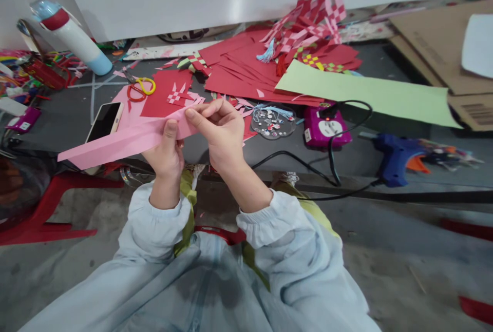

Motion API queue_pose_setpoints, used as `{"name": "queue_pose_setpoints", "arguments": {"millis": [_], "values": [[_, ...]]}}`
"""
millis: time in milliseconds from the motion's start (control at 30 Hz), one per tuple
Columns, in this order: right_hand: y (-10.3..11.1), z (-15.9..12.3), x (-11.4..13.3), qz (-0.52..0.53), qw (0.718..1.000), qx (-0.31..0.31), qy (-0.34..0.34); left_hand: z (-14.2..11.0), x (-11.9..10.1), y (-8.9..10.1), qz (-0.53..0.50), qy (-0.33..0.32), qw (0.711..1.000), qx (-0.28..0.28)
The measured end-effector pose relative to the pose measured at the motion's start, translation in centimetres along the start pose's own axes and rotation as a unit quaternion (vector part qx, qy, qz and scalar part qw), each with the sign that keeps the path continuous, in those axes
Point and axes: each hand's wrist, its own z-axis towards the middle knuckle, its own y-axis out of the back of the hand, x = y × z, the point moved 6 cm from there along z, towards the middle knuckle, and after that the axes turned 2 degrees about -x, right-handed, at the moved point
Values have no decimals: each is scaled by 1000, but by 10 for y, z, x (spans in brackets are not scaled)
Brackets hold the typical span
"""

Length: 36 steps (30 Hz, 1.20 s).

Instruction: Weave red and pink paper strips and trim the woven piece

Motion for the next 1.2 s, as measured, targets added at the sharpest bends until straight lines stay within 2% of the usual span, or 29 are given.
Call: {"name": "queue_pose_setpoints", "arguments": {"millis": [200,400,533,733,967,1200], "values": [[-4,3,1,-81,995,56,-3,0,-2,2,-15,8,1000,-14],[-5,6,20,-141,987,75,16,2,-6,4,-19,10,1000,-22],[-7,6,25,-177,980,90,25,3,-9,4,-46,-5,999,-24],[-8,3,20,-197,974,104,38,6,-9,3,-31,-7,999,10],[-9,0,25,-206,970,108,74,7,-11,4,-30,-17,999,-13],[-9,2,20,-206,970,125,43,7,-14,0,-57,5,998,-37]]}}
